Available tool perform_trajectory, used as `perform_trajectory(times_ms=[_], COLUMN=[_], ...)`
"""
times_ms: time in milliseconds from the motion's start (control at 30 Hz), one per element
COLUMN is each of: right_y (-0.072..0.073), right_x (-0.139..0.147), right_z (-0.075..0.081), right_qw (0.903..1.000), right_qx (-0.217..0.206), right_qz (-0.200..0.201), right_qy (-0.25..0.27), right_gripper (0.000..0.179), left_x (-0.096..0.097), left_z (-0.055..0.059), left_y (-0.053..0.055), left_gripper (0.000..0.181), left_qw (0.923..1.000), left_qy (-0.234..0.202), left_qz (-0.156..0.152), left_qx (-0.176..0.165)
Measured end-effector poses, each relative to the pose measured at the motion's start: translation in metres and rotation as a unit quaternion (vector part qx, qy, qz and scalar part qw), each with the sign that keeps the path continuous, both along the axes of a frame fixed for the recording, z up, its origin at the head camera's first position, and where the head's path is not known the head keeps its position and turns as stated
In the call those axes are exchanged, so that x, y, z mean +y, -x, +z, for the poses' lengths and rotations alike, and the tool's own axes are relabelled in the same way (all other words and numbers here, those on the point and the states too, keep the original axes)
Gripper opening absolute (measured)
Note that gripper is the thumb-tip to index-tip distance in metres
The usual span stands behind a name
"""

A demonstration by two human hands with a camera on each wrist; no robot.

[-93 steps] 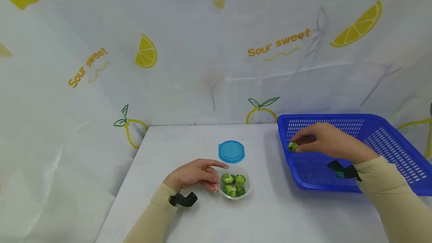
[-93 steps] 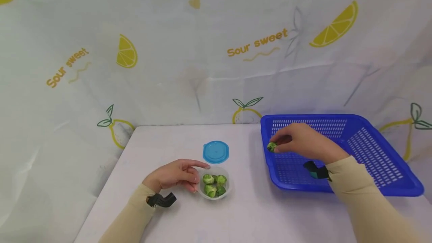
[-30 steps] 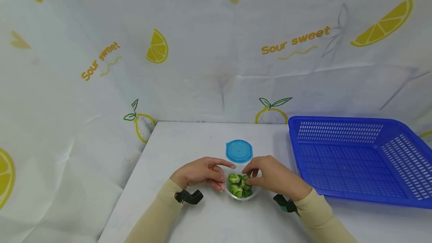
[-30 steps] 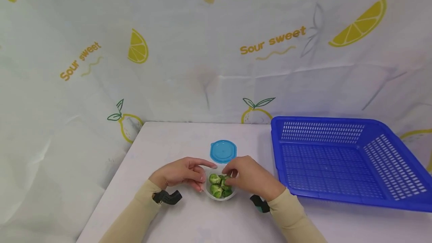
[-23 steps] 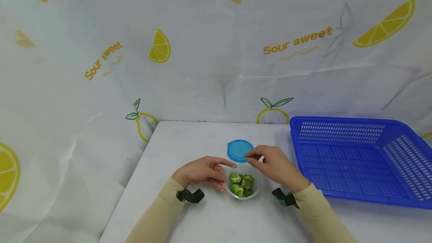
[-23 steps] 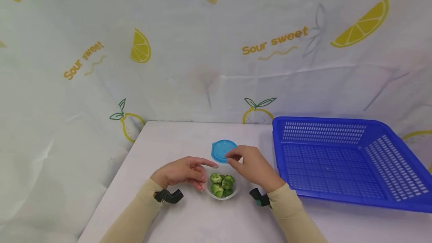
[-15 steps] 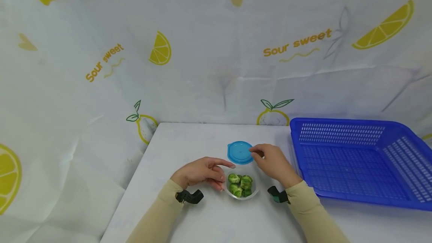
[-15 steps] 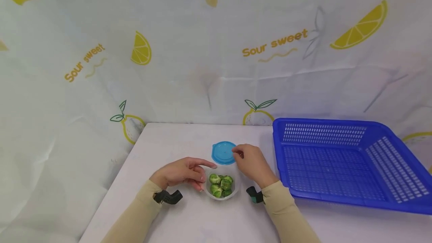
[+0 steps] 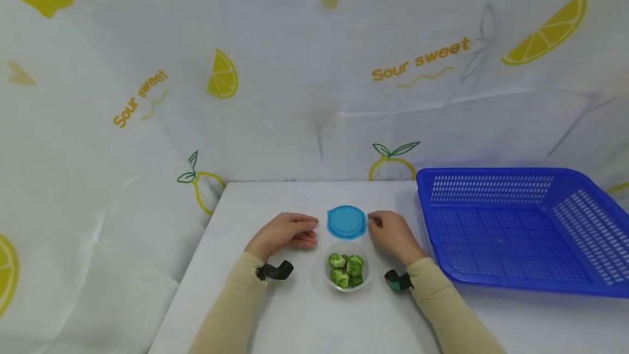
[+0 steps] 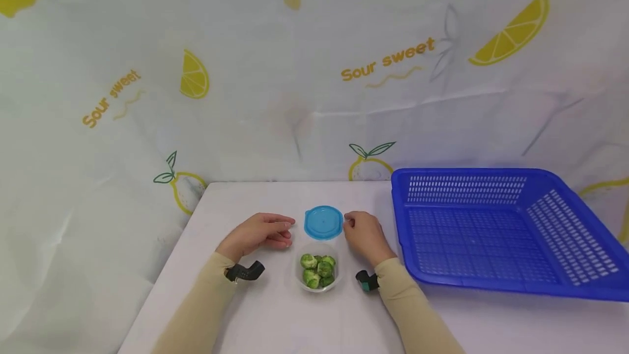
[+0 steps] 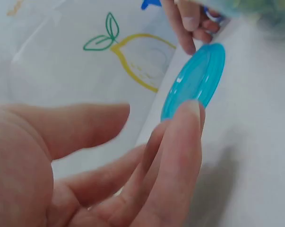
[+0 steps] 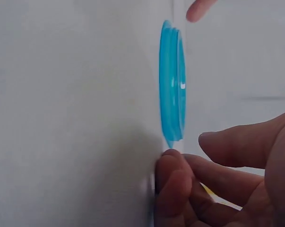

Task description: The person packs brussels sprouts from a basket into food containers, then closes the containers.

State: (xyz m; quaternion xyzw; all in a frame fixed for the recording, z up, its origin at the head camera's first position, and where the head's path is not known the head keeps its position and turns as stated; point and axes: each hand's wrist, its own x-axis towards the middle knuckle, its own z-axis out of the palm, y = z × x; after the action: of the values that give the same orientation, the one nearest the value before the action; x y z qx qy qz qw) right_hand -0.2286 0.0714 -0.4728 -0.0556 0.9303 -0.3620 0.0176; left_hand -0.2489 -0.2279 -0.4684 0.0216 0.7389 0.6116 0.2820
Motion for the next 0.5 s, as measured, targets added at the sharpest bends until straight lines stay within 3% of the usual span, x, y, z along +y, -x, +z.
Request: perform_trajectory(times_ms=[233,500], right_y=[0.006,0.012], right_x=[0.002,0.002], right_z=[-0.016,-0.012], right_qw=[0.9997,0.9999], right_qx=[-0.014,0.000], right_qz=[0.017,0.011], right_qy=[0.007,0.000], right_gripper=[0.037,0.033], left_x=[0.024,0.040], left_z=[-0.012,-0.004], left_y=[0.022,0.031], left_gripper=[0.032,0.024], left_qw=[0.9980,0.9968], left_qy=[0.012,0.029], left_qz=[0.057,0.072], left_qx=[-0.026,-0.016])
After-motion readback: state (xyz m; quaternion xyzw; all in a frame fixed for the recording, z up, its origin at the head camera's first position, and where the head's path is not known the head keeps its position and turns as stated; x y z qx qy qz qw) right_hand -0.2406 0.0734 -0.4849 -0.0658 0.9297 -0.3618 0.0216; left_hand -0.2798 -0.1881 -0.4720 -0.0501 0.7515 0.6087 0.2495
